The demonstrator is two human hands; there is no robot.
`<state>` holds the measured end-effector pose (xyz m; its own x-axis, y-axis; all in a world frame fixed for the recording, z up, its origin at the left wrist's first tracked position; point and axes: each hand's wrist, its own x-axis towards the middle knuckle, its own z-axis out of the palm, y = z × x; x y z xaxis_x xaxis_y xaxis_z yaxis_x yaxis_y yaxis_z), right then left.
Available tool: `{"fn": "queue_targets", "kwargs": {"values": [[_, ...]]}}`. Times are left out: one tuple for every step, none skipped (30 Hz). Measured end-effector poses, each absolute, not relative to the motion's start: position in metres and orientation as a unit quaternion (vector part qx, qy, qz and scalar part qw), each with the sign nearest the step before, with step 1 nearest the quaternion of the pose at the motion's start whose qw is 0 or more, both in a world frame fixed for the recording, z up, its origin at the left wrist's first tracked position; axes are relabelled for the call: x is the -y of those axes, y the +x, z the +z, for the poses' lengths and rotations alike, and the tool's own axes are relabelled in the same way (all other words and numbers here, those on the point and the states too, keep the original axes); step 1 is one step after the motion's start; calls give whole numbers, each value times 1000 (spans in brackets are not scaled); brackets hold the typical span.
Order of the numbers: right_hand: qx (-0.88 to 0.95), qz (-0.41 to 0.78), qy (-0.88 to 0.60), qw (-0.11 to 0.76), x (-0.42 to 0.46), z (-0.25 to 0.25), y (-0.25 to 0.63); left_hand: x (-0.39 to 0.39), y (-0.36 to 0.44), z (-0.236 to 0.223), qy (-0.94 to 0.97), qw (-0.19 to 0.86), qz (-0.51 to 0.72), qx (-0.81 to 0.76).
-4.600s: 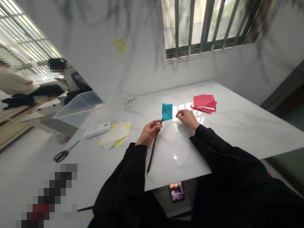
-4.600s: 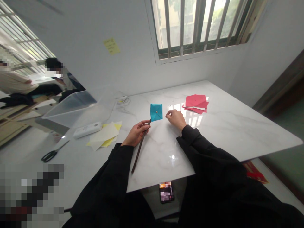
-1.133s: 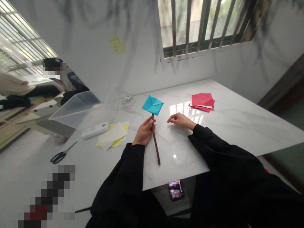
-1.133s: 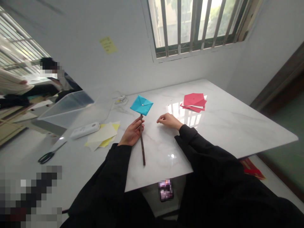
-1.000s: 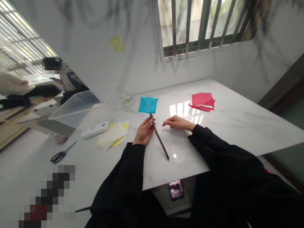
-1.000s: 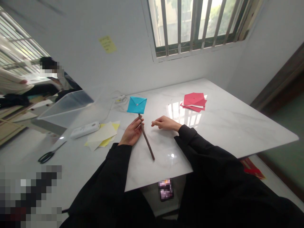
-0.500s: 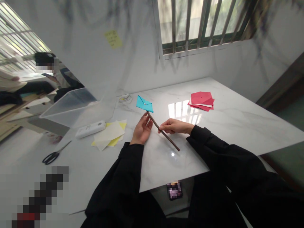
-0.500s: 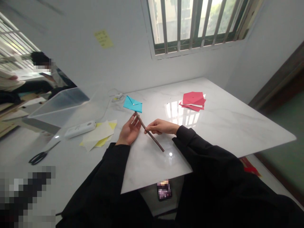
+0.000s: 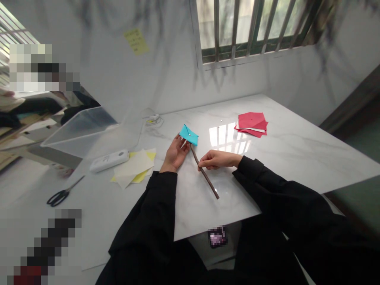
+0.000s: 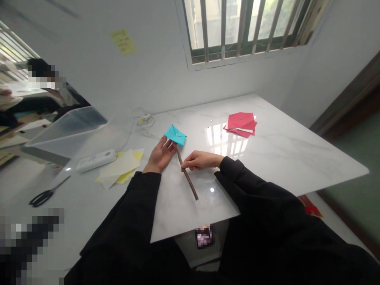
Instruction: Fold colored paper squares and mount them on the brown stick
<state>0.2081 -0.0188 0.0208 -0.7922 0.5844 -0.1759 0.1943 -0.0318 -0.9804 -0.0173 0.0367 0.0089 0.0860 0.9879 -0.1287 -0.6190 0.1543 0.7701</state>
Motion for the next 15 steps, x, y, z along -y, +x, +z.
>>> {"fn": "queue_targets", "kwargs": {"values": [[683, 653, -291, 148, 19, 21, 208, -37, -17, 8, 286, 680, 588, -332], [688, 646, -295, 148, 20, 21, 207, -37, -16, 7, 293, 675, 591, -330], [693, 639, -298, 148, 21, 22, 207, -37, -15, 7, 298, 670, 595, -329], [700, 632, -299, 147, 21, 22, 206, -37, -15, 6, 302, 663, 600, -330], [706, 624, -301, 147, 22, 22, 206, -37, -14, 6, 303, 657, 605, -332], [712, 618, -302, 145, 22, 22, 205, -37, -14, 6, 302, 652, 609, -336], [716, 612, -303, 144, 23, 22, 205, -37, -14, 6, 298, 647, 613, -341], [721, 606, -305, 144, 23, 22, 205, -37, -14, 7, 291, 644, 617, -345], [724, 601, -306, 143, 23, 21, 205, -37, -14, 7, 284, 642, 620, -348], [728, 596, -308, 142, 23, 21, 205, -37, -14, 8, 279, 642, 623, -349], [732, 592, -307, 140, 22, 20, 205, -37, -15, 8, 274, 643, 625, -348], [736, 588, -304, 138, 22, 20, 205, -37, -15, 9, 271, 643, 626, -347], [740, 585, -301, 136, 22, 19, 206, -36, -15, 9, 269, 645, 626, -346], [744, 584, -296, 135, 22, 19, 206, -36, -15, 10, 268, 648, 624, -343], [747, 584, -290, 132, 21, 19, 206, -35, -15, 10, 267, 652, 622, -341]]}}
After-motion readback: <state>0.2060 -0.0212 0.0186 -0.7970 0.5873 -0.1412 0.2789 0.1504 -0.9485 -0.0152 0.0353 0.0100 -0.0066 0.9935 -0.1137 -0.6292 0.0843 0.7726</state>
